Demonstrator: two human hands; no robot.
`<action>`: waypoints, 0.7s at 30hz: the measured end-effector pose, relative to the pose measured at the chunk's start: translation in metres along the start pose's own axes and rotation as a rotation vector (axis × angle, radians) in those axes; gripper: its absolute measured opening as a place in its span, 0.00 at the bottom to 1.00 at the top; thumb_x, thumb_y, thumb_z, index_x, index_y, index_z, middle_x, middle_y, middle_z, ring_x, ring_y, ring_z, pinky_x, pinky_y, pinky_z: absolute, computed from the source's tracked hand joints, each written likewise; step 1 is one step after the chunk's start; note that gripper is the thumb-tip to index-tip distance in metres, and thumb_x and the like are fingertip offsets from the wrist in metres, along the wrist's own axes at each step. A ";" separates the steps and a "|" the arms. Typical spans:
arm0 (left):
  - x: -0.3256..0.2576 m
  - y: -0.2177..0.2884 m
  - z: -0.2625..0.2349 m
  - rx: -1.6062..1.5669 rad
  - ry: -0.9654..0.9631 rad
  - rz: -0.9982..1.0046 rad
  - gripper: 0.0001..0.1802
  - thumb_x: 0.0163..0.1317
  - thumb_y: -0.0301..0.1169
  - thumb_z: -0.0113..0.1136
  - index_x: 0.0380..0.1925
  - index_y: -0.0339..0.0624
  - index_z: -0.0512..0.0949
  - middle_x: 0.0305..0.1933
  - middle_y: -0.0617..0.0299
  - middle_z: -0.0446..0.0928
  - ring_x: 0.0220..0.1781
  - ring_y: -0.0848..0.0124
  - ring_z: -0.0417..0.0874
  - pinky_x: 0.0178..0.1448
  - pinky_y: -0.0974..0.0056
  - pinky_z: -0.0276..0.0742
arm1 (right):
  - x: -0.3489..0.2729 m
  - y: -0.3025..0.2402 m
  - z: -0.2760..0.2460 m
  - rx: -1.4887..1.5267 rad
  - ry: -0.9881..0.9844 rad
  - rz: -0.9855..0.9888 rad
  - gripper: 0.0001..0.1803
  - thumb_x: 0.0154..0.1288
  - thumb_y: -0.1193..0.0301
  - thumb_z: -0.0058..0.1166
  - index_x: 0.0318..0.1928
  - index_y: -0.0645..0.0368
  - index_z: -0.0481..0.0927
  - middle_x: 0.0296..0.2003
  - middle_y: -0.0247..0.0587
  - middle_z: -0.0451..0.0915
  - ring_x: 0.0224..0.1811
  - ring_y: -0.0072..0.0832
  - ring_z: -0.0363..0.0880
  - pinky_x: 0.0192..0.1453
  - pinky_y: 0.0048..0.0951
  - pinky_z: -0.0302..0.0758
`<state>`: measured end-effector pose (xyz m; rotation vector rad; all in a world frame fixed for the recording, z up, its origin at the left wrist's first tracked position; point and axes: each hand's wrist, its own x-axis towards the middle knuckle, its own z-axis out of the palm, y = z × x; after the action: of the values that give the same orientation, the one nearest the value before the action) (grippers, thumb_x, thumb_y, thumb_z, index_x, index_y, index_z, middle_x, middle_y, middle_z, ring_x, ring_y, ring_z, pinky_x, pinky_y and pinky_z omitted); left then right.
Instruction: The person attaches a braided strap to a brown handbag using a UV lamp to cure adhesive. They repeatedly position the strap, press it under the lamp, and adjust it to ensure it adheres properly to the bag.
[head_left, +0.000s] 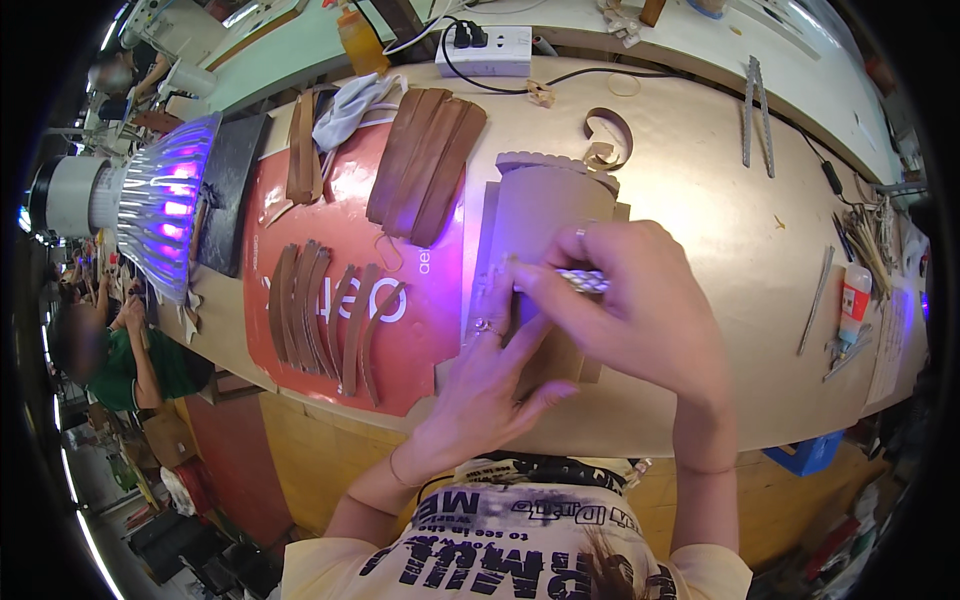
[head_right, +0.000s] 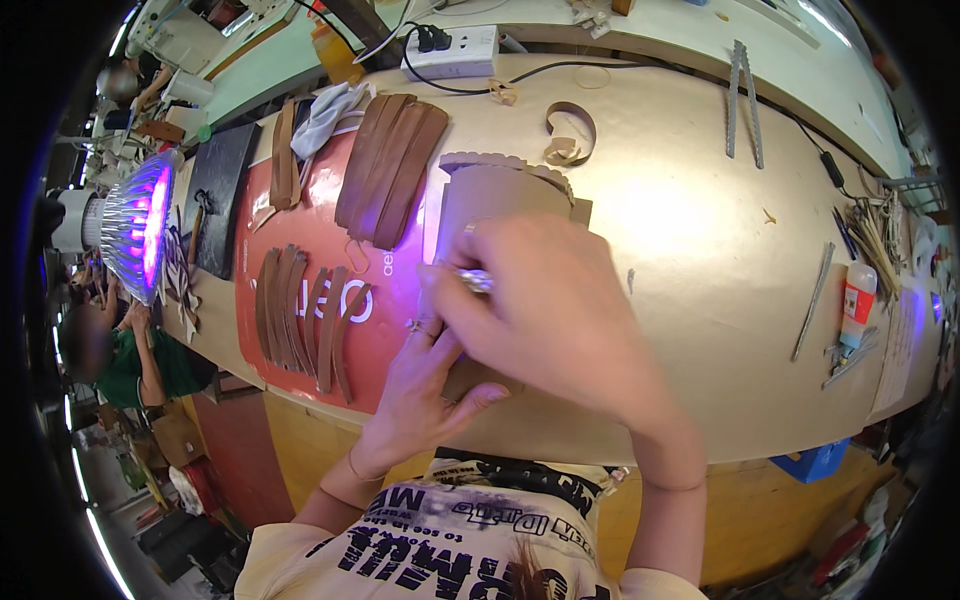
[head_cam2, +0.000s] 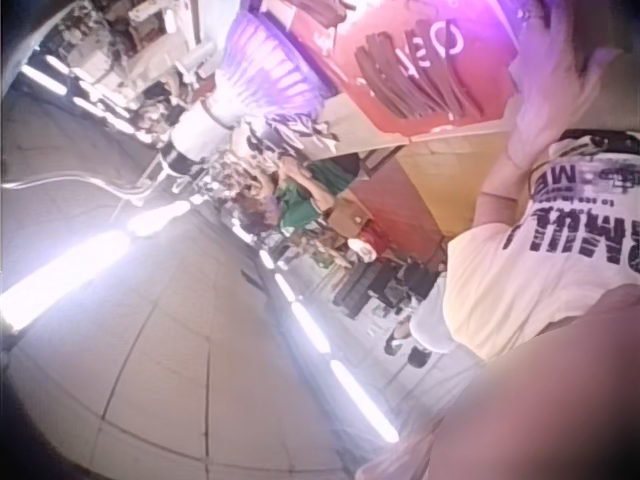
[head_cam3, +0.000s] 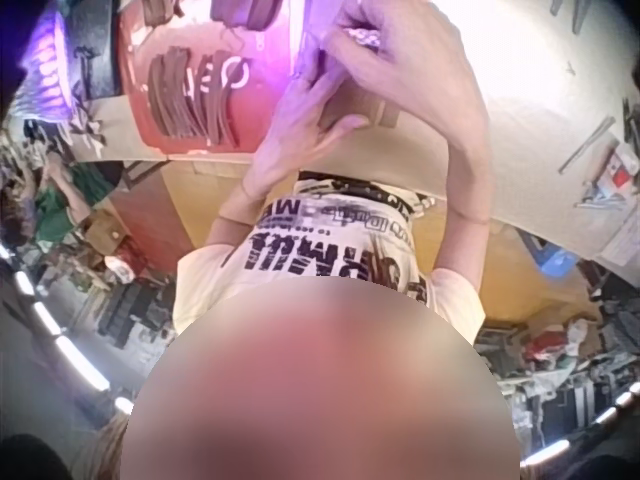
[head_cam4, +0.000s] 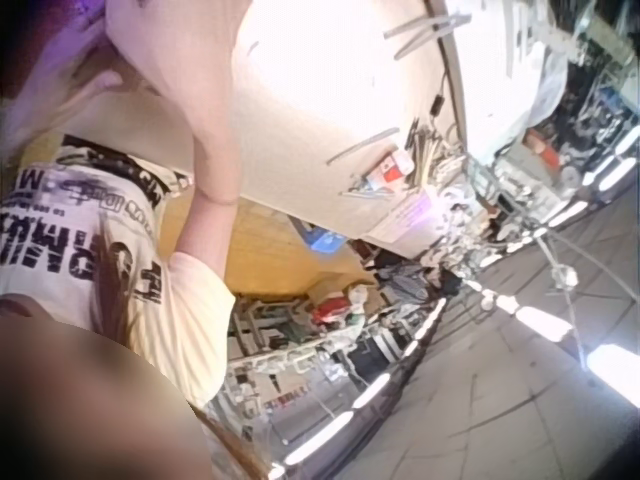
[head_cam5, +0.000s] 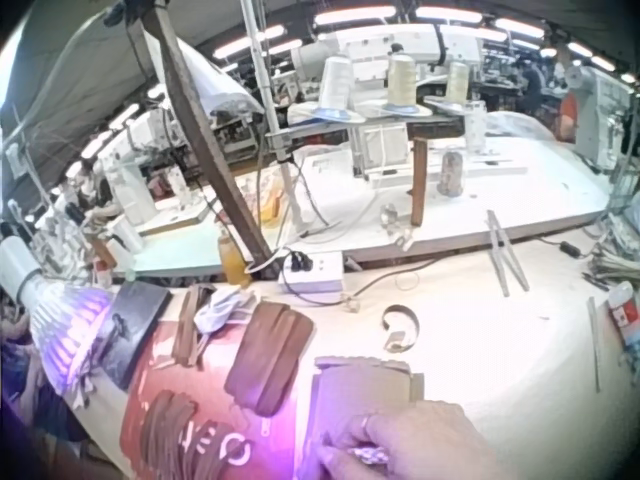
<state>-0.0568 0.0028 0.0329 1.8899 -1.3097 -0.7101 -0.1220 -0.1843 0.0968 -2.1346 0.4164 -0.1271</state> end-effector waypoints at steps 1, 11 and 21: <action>0.001 0.000 0.000 0.007 0.014 0.013 0.43 0.62 0.46 0.67 0.72 0.45 0.60 0.78 0.30 0.38 0.78 0.31 0.44 0.75 0.41 0.54 | -0.003 0.005 -0.003 0.039 -0.019 0.094 0.14 0.64 0.65 0.62 0.29 0.66 0.83 0.17 0.38 0.77 0.18 0.21 0.70 0.25 0.25 0.67; 0.002 0.004 0.000 0.019 0.031 0.017 0.44 0.57 0.48 0.70 0.70 0.45 0.63 0.77 0.28 0.38 0.77 0.31 0.47 0.74 0.41 0.56 | -0.034 0.052 0.003 0.282 0.041 0.227 0.16 0.66 0.63 0.62 0.34 0.67 0.84 0.19 0.39 0.78 0.17 0.19 0.66 0.22 0.26 0.63; 0.003 0.004 -0.003 0.105 0.015 0.029 0.44 0.56 0.48 0.72 0.69 0.43 0.65 0.77 0.29 0.38 0.75 0.31 0.53 0.71 0.42 0.62 | -0.038 0.057 0.005 0.342 -0.024 0.354 0.13 0.67 0.67 0.62 0.31 0.67 0.82 0.23 0.27 0.76 0.28 0.13 0.67 0.33 0.21 0.65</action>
<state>-0.0560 -0.0005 0.0380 1.9512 -1.3860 -0.6219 -0.1702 -0.1964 0.0500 -1.6979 0.6988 0.0290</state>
